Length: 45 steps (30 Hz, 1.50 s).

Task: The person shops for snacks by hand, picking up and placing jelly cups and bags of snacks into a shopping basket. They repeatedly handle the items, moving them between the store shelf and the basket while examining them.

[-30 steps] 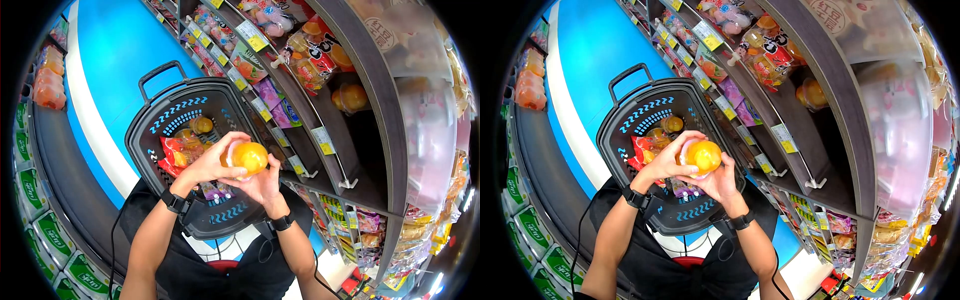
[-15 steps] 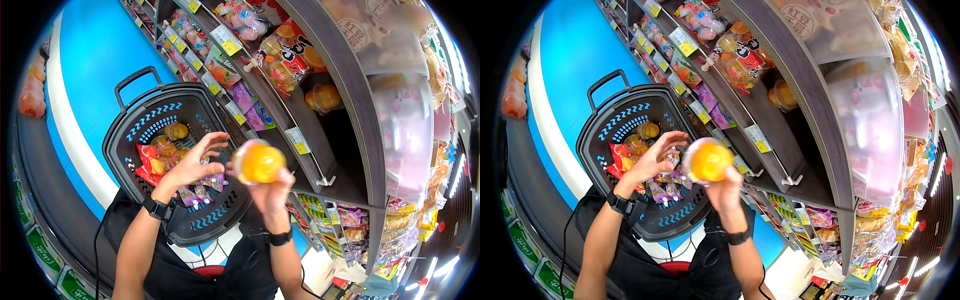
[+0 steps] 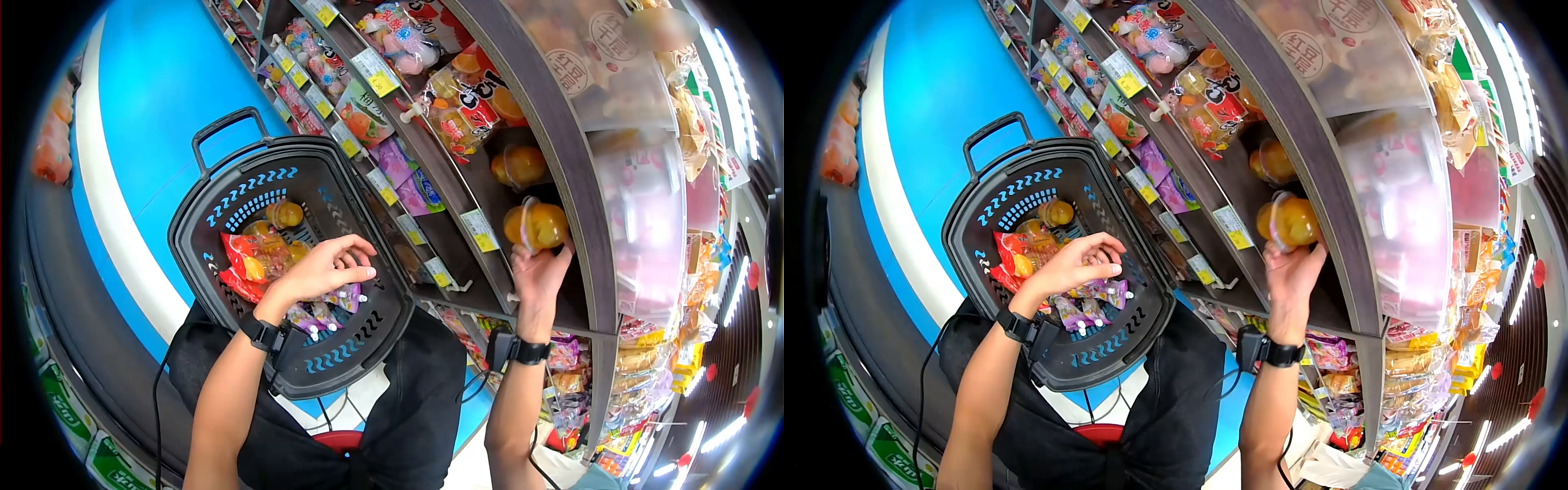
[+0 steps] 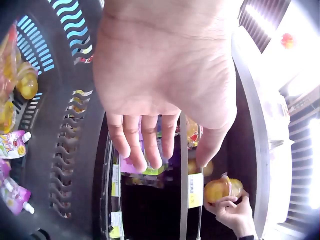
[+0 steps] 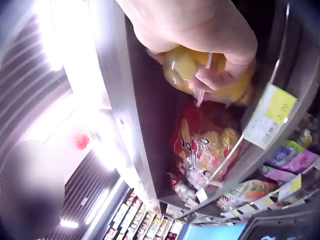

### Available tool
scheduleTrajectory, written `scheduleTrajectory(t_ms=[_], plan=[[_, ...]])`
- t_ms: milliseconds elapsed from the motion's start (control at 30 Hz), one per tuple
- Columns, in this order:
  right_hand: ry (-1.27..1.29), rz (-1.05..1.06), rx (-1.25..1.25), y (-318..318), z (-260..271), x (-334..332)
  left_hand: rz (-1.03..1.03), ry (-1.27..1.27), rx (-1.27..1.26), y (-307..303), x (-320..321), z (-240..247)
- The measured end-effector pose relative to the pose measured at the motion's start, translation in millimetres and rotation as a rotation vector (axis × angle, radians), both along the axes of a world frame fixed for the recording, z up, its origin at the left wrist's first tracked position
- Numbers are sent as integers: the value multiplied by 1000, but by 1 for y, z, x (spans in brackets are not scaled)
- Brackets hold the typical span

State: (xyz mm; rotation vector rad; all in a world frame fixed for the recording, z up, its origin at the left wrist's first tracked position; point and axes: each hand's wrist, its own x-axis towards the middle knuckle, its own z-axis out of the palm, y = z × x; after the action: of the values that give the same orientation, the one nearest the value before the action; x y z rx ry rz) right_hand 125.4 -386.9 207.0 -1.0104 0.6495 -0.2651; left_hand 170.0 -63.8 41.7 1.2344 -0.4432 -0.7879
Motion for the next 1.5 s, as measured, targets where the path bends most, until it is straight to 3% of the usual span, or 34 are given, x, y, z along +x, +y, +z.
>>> scheduleTrajectory(t_ms=[167,300,700,1300,1500], plan=[[58,-187,-42,-36,-17,31,-30,-17,48,-1,2,5],[104,-141,-204,-48,-34,40,-1,-7,20,-1,3,0],[124,-166,-106,-63,-42,51,-65,-21,88,-1,1,5],[111,-102,-195,-55,-46,64,-105,-67,148,-4,-1,-1],[168,-140,-359,-78,-46,54,-58,-62,109,-1,-1,-4]])
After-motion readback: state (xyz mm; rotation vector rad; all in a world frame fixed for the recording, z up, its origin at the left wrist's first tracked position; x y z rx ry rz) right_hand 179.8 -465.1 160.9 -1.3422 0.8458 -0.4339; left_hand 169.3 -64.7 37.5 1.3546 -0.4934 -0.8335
